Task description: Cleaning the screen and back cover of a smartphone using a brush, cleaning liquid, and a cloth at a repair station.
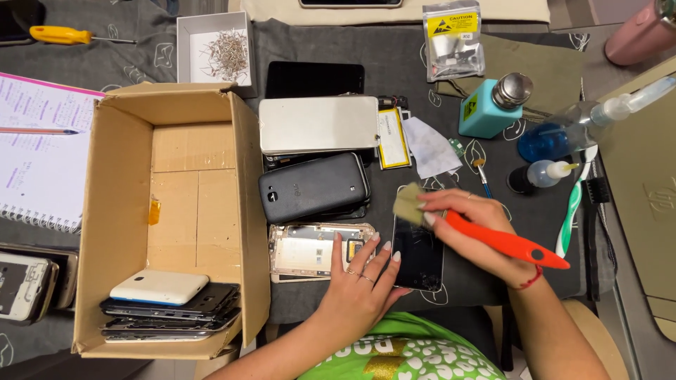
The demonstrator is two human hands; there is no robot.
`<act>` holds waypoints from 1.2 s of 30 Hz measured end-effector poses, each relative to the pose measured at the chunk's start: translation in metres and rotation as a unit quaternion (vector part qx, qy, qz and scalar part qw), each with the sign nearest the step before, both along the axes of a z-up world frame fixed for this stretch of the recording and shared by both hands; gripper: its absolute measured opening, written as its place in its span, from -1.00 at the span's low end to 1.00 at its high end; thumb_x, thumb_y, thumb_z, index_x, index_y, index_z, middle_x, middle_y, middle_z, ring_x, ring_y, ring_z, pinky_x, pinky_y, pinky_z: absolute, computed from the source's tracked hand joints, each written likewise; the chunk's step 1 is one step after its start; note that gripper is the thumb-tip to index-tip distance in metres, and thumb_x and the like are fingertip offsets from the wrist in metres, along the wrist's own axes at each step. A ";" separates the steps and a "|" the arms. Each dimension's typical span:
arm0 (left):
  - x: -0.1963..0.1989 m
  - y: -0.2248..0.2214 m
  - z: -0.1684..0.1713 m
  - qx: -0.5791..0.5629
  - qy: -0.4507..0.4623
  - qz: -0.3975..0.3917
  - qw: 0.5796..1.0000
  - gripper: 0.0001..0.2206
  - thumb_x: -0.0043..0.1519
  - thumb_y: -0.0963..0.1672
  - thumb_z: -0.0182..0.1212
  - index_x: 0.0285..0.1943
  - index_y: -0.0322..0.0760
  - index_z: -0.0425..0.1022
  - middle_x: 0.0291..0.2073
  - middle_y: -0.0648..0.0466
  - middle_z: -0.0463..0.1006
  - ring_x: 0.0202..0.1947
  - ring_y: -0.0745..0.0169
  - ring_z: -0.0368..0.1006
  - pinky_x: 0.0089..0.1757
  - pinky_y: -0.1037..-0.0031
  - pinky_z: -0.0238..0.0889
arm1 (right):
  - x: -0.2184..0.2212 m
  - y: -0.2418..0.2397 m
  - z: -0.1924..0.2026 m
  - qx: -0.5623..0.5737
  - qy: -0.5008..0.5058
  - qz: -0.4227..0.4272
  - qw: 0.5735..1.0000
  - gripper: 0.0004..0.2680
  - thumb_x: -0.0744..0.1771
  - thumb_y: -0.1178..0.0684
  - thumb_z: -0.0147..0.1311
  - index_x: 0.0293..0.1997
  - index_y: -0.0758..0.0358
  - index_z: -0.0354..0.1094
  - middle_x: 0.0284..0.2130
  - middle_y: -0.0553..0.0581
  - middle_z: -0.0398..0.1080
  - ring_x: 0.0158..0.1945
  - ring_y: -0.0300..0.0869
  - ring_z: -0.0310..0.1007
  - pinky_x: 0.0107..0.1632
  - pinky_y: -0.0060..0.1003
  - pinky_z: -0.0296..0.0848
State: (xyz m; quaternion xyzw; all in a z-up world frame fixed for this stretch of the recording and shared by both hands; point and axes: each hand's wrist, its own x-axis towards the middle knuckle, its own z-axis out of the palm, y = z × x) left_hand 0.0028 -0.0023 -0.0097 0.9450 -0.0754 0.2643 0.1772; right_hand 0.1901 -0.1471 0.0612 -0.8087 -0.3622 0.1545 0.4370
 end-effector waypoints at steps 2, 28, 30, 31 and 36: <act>0.000 0.001 0.001 0.002 -0.002 -0.002 1.000 -0.57 0.28 0.04 0.42 0.09 -0.38 0.53 0.04 -0.20 0.58 0.20 -0.27 0.43 0.13 -0.57 -0.01 | -0.001 -0.007 0.003 -0.021 0.023 0.040 0.999 -0.88 0.30 0.10 0.13 -0.17 0.14 0.59 -0.04 0.04 0.62 0.05 -0.22 0.62 0.14 -0.35 0.49; -0.002 0.000 0.002 0.049 0.019 0.015 0.999 -0.48 0.34 0.07 0.30 0.29 -0.37 0.39 0.04 -0.09 0.59 0.25 -0.15 0.40 0.19 -0.47 0.00 | -0.078 -0.034 -0.010 -0.011 -0.024 0.009 1.000 -0.95 0.30 0.12 0.13 -0.30 0.14 0.52 -0.06 0.04 0.60 -0.07 -0.24 0.65 0.05 -0.40 0.48; -0.003 0.001 0.001 0.045 0.043 0.004 0.998 -0.46 0.34 0.05 0.25 0.36 -0.38 0.34 0.11 -0.10 0.56 0.28 -0.16 0.37 0.21 -0.51 -0.08 | -0.074 -0.040 -0.007 -0.048 0.039 0.070 0.996 -0.93 0.27 0.14 0.18 -0.28 0.08 0.59 -0.04 0.00 0.62 -0.09 -0.31 0.70 -0.07 -0.42 0.56; -0.003 0.001 0.001 0.047 0.042 0.003 0.998 -0.46 0.34 0.05 0.25 0.36 -0.38 0.34 0.11 -0.10 0.56 0.28 -0.16 0.37 0.21 -0.51 -0.08 | -0.070 -0.042 -0.008 -0.047 0.038 0.069 0.996 -0.93 0.27 0.14 0.18 -0.28 0.08 0.59 -0.04 0.00 0.62 -0.09 -0.31 0.70 -0.07 -0.42 0.56; -0.001 0.000 0.000 0.031 -0.001 -0.003 1.000 -0.49 0.25 0.08 0.42 0.13 -0.41 0.53 0.03 -0.15 0.59 0.22 -0.21 0.41 0.18 -0.55 -0.07 | -0.041 -0.049 -0.005 -0.041 0.105 0.136 0.984 -0.87 0.27 0.13 0.17 -0.25 0.10 0.67 -0.06 0.01 0.68 -0.08 -0.31 0.72 0.04 -0.44 0.54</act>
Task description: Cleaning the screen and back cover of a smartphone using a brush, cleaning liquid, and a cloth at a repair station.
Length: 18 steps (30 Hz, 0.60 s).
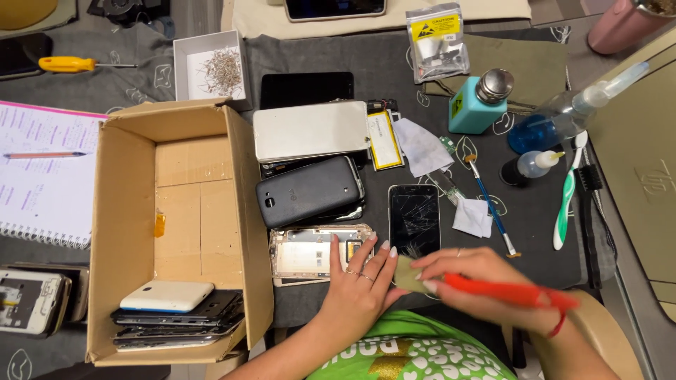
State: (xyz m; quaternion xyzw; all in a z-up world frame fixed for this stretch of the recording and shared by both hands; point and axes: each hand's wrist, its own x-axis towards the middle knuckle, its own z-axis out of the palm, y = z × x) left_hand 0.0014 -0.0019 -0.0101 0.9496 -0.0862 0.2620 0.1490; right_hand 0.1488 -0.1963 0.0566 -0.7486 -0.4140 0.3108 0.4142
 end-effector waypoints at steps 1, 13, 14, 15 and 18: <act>0.000 -0.001 0.001 0.000 0.001 0.002 1.000 -0.49 0.25 0.08 0.42 0.13 -0.41 0.53 0.03 -0.15 0.59 0.22 -0.21 0.41 0.18 -0.55 -0.07 | 0.008 0.001 0.001 0.000 0.001 0.002 1.000 -0.87 0.27 0.13 0.17 -0.25 0.10 0.67 -0.06 0.01 0.68 -0.08 -0.31 0.72 0.04 -0.44 0.54; 0.001 -0.001 0.006 0.000 -0.001 0.011 1.000 -0.50 0.25 0.09 0.42 0.13 -0.37 0.52 -0.01 -0.10 0.62 0.21 -0.18 0.43 0.17 -0.52 -0.03 | 0.055 0.041 0.014 -0.069 0.023 -0.335 0.939 -0.85 0.32 0.02 0.16 -0.10 0.11 0.63 -0.18 -0.02 0.64 -0.14 -0.38 0.51 -0.11 -0.48 0.45; 0.002 0.000 0.006 0.001 -0.004 0.012 1.000 -0.50 0.25 0.09 0.42 0.12 -0.38 0.52 -0.02 -0.10 0.62 0.21 -0.18 0.44 0.16 -0.52 -0.03 | 0.050 0.039 0.012 -0.072 -0.011 -0.354 0.932 -0.84 0.32 -0.01 0.16 -0.11 0.09 0.63 -0.23 -0.04 0.63 -0.16 -0.39 0.50 -0.09 -0.48 0.42; 0.001 -0.001 0.005 0.000 -0.006 0.011 1.000 -0.50 0.25 0.09 0.42 0.12 -0.38 0.51 -0.02 -0.10 0.62 0.21 -0.19 0.44 0.16 -0.53 -0.02 | 0.044 0.036 0.010 -0.077 -0.045 -0.374 0.923 -0.84 0.33 -0.05 0.16 -0.12 0.07 0.63 -0.28 -0.06 0.62 -0.18 -0.40 0.48 -0.06 -0.47 0.39; 0.000 -0.002 0.004 -0.004 -0.006 0.009 1.000 -0.50 0.25 0.08 0.43 0.12 -0.38 0.51 -0.03 -0.11 0.62 0.21 -0.20 0.44 0.16 -0.53 -0.03 | 0.028 0.021 -0.004 -0.018 -0.153 -0.333 0.930 -0.88 0.34 0.03 0.13 -0.23 0.16 0.60 -0.30 0.02 0.60 -0.20 -0.28 0.55 -0.05 -0.38 0.41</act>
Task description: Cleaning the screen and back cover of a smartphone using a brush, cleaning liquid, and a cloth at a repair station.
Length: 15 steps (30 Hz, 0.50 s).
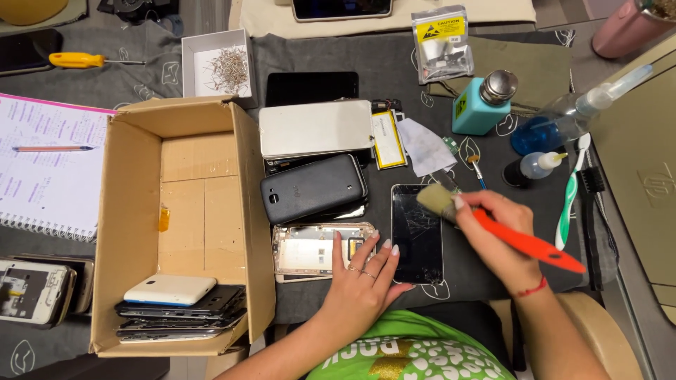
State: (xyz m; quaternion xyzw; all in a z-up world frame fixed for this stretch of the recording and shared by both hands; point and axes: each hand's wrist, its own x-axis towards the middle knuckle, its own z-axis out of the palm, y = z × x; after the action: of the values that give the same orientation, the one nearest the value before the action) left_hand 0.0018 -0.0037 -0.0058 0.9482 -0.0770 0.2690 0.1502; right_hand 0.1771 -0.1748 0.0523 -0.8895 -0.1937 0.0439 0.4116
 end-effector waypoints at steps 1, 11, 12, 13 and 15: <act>0.000 0.000 0.000 0.000 0.000 -0.001 1.000 -0.50 0.25 0.08 0.43 0.12 -0.38 0.51 -0.03 -0.11 0.62 0.21 -0.20 0.44 0.16 -0.53 -0.03 | -0.005 -0.004 -0.001 0.000 0.000 -0.001 1.000 -0.88 0.34 0.03 0.13 -0.23 0.16 0.60 -0.30 0.02 0.60 -0.20 -0.28 0.55 -0.05 -0.38 0.41; 0.001 -0.001 -0.002 0.032 -0.017 0.002 0.999 -0.50 0.27 0.10 0.38 0.09 -0.40 0.54 -0.03 -0.13 0.62 0.20 -0.20 0.45 0.14 -0.55 -0.02 | -0.043 -0.050 0.009 -0.074 0.036 0.161 0.983 -0.90 0.26 0.08 0.12 -0.46 0.11 0.56 -0.36 -0.10 0.65 -0.37 -0.33 0.62 -0.22 -0.43 0.47; 0.001 -0.001 -0.002 0.035 -0.015 0.000 0.999 -0.51 0.29 0.09 0.36 0.09 -0.41 0.54 -0.02 -0.15 0.62 0.20 -0.22 0.45 0.14 -0.56 -0.03 | -0.042 -0.056 0.009 -0.088 0.053 0.193 0.976 -0.87 0.27 0.05 0.09 -0.48 0.07 0.57 -0.38 -0.14 0.66 -0.43 -0.35 0.60 -0.31 -0.43 0.43; 0.001 -0.001 0.001 0.035 -0.015 0.000 0.999 -0.51 0.29 0.09 0.36 0.09 -0.41 0.54 -0.02 -0.15 0.62 0.20 -0.22 0.45 0.14 -0.56 -0.03 | -0.043 -0.058 0.013 -0.088 0.053 0.193 0.976 -0.87 0.27 0.05 0.09 -0.48 0.07 0.57 -0.38 -0.14 0.66 -0.43 -0.35 0.60 -0.31 -0.43 0.43; 0.002 0.001 0.005 0.055 0.001 -0.015 0.998 -0.34 0.25 0.21 0.29 0.14 -0.46 0.52 0.06 -0.21 0.61 0.26 -0.21 0.41 0.14 -0.59 -0.06 | -0.044 -0.062 0.022 -0.125 0.122 0.190 0.966 -0.85 0.26 -0.03 0.15 -0.50 0.05 0.61 -0.36 -0.22 0.73 -0.27 -0.42 0.72 -0.10 -0.49 0.47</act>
State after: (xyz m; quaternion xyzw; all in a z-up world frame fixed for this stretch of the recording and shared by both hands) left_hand 0.0039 -0.0028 -0.0004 0.9542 -0.1059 0.2607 0.1018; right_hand 0.1327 -0.2364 0.0741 -0.8687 -0.3003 0.2531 0.3019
